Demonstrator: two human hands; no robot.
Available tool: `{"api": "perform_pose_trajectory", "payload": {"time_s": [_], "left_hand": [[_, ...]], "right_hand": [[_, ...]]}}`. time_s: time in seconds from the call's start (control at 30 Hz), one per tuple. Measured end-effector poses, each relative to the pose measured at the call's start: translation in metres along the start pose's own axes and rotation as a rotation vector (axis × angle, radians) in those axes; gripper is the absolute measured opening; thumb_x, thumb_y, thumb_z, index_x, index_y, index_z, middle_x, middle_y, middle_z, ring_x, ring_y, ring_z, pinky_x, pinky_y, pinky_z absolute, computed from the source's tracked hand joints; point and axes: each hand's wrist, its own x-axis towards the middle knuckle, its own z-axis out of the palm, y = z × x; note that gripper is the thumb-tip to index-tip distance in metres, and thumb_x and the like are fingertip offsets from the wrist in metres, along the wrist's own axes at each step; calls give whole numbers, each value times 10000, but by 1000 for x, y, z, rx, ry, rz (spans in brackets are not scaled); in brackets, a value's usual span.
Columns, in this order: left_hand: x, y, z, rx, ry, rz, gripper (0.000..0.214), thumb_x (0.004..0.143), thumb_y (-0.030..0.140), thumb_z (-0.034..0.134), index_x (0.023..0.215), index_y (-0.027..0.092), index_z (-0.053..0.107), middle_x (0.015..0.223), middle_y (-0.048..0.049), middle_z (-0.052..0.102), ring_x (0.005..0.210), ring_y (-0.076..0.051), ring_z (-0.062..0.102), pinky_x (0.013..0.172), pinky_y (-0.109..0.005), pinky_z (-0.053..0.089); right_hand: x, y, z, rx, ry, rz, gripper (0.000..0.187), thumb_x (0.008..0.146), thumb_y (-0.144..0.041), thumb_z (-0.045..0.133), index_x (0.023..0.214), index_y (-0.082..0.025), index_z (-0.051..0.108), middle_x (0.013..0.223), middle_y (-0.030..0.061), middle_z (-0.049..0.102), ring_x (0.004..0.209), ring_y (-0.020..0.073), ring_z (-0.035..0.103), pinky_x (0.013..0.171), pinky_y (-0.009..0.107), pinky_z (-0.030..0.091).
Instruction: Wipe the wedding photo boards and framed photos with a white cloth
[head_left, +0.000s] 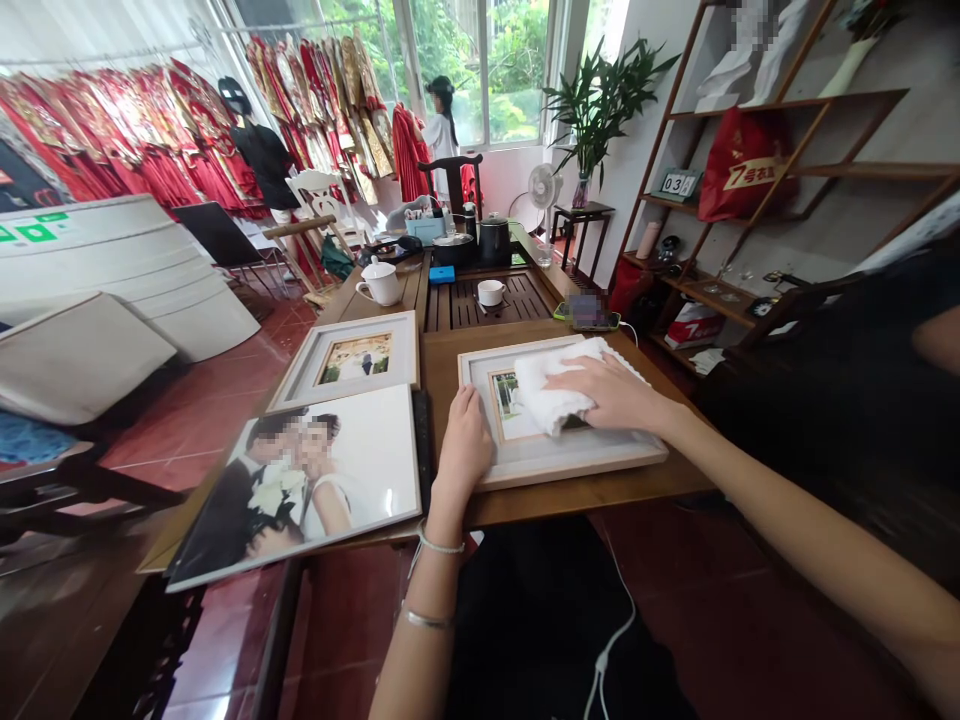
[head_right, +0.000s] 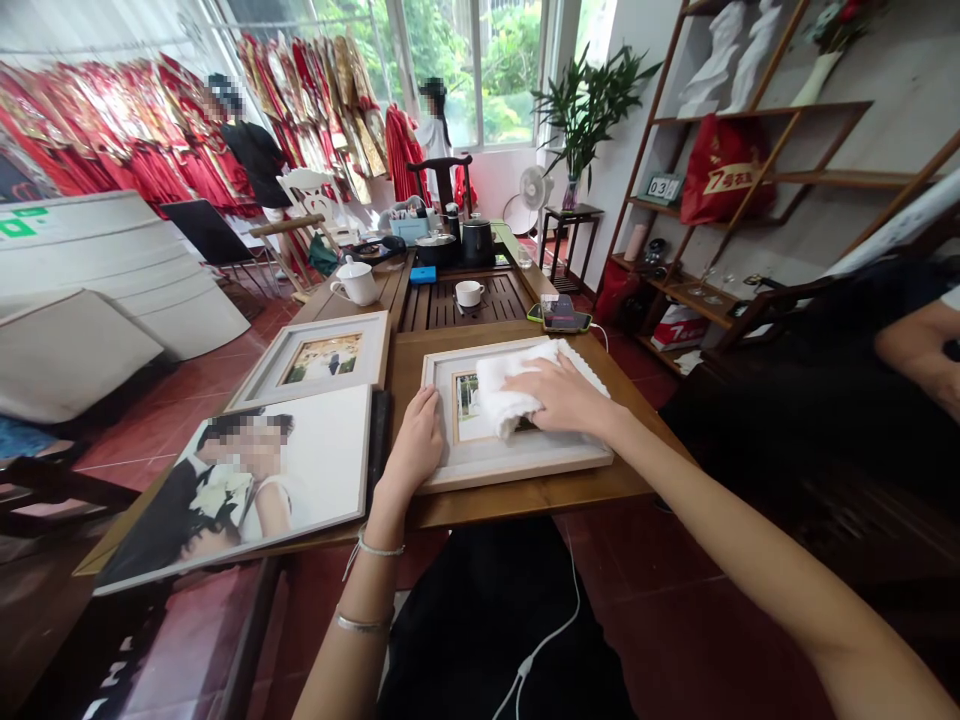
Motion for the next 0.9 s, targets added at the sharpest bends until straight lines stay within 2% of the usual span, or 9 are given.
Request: {"api": "perform_pose_trajectory", "payload": {"time_s": [0.2, 0.33, 0.43, 0.53, 0.7, 0.9], "left_hand": [[5, 4, -4, 35, 46, -8, 453, 841, 27, 354, 1257, 46, 533, 1356, -226, 538, 1369, -287, 424, 1157, -472, 351], [6, 2, 1, -9, 82, -14, 504, 840, 5, 327, 1315, 71, 481, 1453, -204, 457, 1432, -272, 328, 1178, -471, 319], [6, -1, 5, -34, 67, -29, 534, 828, -9, 323, 1338, 81, 456, 1508, -193, 396, 1466, -278, 239, 1190, -488, 287], [6, -2, 5, -41, 44, -43, 555, 815, -14, 335, 1348, 92, 447, 1525, -188, 376, 1468, -278, 221, 1197, -491, 267], [6, -2, 3, -35, 13, -71, 563, 804, -21, 335, 1352, 59, 437, 1524, -212, 368, 1463, -278, 221, 1203, -478, 248], [5, -4, 7, -63, 30, -59, 591, 788, -22, 349, 1368, 66, 424, 1516, -221, 376, 1461, -289, 219, 1196, -515, 248]], "right_hand": [[-69, -15, -6, 67, 96, -156, 663, 624, -92, 510, 1254, -261, 625, 1302, 68, 633, 1289, 312, 461, 1031, 571, 321], [-104, -6, -3, 69, 203, -258, 594, 672, -109, 514, 1241, -242, 620, 1227, 72, 677, 1242, 320, 505, 994, 544, 362], [-110, 5, 1, 20, 293, -204, 528, 723, -123, 502, 1225, -236, 623, 1227, 74, 679, 1217, 321, 526, 940, 511, 404], [-96, 17, 4, -17, 312, -92, 538, 714, -105, 483, 1219, -219, 627, 1249, 75, 666, 1219, 311, 524, 942, 492, 415], [-42, 35, 7, -39, 287, 66, 589, 670, -105, 484, 1236, -180, 625, 1280, 95, 643, 1227, 314, 508, 946, 482, 422], [15, 33, 6, -83, 202, 177, 576, 735, -136, 449, 1295, -167, 583, 1386, 114, 562, 1263, 332, 456, 979, 557, 367]]}}
